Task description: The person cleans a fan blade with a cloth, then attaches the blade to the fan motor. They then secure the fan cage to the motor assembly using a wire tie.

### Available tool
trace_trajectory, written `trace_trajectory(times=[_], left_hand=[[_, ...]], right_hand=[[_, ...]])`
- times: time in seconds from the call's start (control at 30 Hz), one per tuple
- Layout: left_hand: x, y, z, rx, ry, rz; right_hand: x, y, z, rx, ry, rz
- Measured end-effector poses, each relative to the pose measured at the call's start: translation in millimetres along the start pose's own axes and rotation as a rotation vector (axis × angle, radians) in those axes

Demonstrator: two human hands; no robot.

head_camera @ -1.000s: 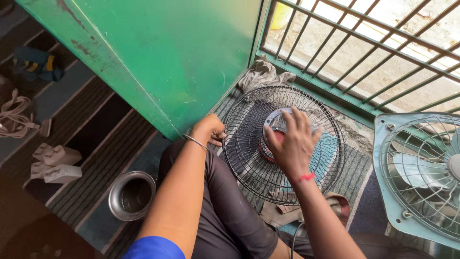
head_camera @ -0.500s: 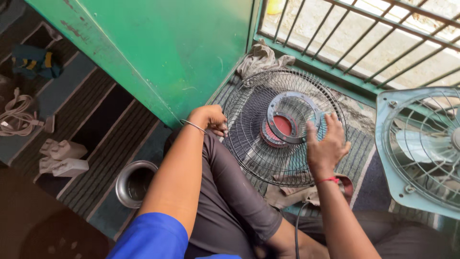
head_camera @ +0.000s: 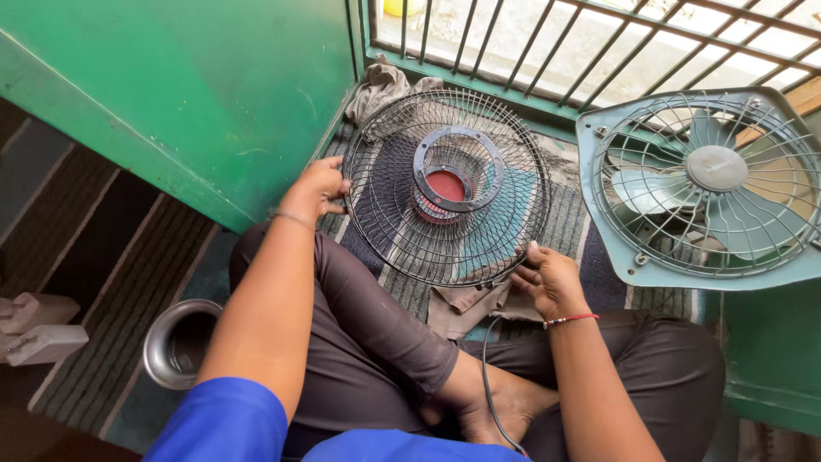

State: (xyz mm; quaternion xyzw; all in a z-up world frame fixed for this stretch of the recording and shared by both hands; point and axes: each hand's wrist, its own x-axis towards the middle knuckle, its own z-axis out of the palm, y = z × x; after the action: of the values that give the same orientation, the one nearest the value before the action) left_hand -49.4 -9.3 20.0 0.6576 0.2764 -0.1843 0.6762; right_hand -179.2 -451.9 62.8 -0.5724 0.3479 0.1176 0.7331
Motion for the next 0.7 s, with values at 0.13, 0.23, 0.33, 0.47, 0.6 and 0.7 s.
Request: trace_trajectory(times=[0.13, 0.23, 0.33, 0.47, 0.6, 0.7], left_hand=[[-6.8, -7.7, -8.5, -0.001, -0.014, -0.265], [-8.7, -12.2, -8.3, 0.033, -0.014, -0.236], [-11.9, -11.2, -2.2, 0.125, -0.025, -0.204], [-23.3, -5.8, 9.0, 0.254, 0.0, -0.207], [-38.6, 0.6, 8.8, 0.236, -0.073, -0.192], [-45.6, 2.9, 6.5, 0.267, -0.066, -0.179]], right_hand=[[-10.0, 6.2, -3.4, 0.122, -0.091, 0.066], [-10.0, 17.7, -5.7, 0.144, -0.093, 0.077], [-4.7, 24.0, -12.6, 0.124, -0.088, 0.073], [-5.1, 29.2, -24.3, 0.193, -0.306, 0.053], [-10.7, 30.3, -15.4, 0.173, -0.237, 0.057], [-13.0, 28.8, -2.9, 0.121, -0.173, 0.021]])
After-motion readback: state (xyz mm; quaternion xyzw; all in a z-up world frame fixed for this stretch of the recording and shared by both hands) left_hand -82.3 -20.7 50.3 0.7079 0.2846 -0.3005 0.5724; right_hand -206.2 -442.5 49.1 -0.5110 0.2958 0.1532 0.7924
